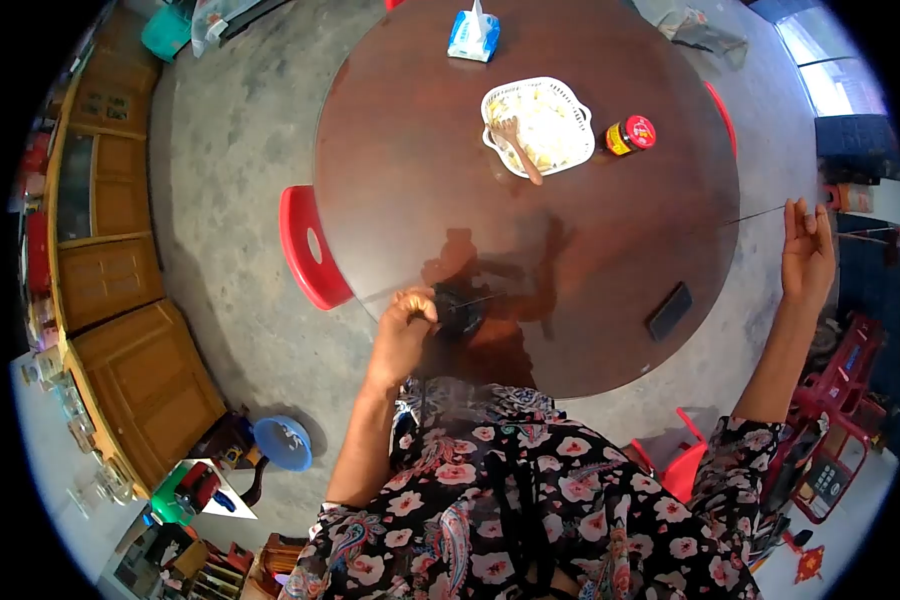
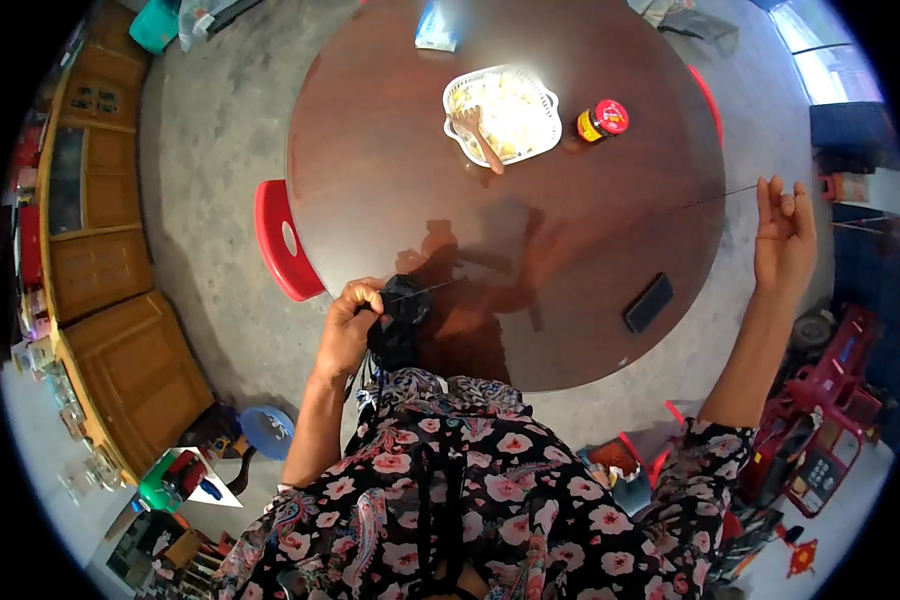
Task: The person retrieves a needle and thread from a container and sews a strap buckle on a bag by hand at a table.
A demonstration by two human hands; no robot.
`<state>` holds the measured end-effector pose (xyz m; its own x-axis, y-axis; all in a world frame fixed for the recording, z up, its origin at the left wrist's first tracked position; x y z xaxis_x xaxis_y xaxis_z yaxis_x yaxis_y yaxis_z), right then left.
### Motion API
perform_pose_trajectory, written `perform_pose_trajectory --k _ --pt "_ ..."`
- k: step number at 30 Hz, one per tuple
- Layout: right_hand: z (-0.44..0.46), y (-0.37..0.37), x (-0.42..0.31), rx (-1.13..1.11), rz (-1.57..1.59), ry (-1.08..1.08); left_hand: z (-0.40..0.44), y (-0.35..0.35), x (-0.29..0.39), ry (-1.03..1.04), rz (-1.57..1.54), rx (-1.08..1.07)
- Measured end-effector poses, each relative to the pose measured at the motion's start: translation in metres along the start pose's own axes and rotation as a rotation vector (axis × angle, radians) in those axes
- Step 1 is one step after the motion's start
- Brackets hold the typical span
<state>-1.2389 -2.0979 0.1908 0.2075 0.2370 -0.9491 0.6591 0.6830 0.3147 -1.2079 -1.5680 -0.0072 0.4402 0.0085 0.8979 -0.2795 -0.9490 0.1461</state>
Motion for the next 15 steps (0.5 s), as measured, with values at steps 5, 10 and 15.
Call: perform_pose_trajectory --k 5,10,15 --pt "-0.01 0.003 -0.013 -0.051 0.067 -0.014 -0.001 0.014 -0.007 -0.047 0.407 -0.191" --pt "-0.023 0.021 -0.045 -0.194 0.163 -0.04 -0.006 0.017 -0.027 -0.265 0.4 -0.352" --pt "-0.091 0.047 -0.103 -0.353 0.145 -0.103 -0.004 0.032 -0.014 -0.168 0.334 -0.222"
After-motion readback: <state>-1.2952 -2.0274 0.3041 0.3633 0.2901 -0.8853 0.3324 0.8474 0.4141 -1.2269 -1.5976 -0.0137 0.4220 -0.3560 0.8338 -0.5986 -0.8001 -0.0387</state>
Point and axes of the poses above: each hand's wrist, its own z-axis towards the middle knuckle, its own y-axis out of the palm, x = y × z, the point moved 5 cm from there along z, towards the middle knuckle, and after that the axes turned 3 degrees about -z, right-handed, at the moved point
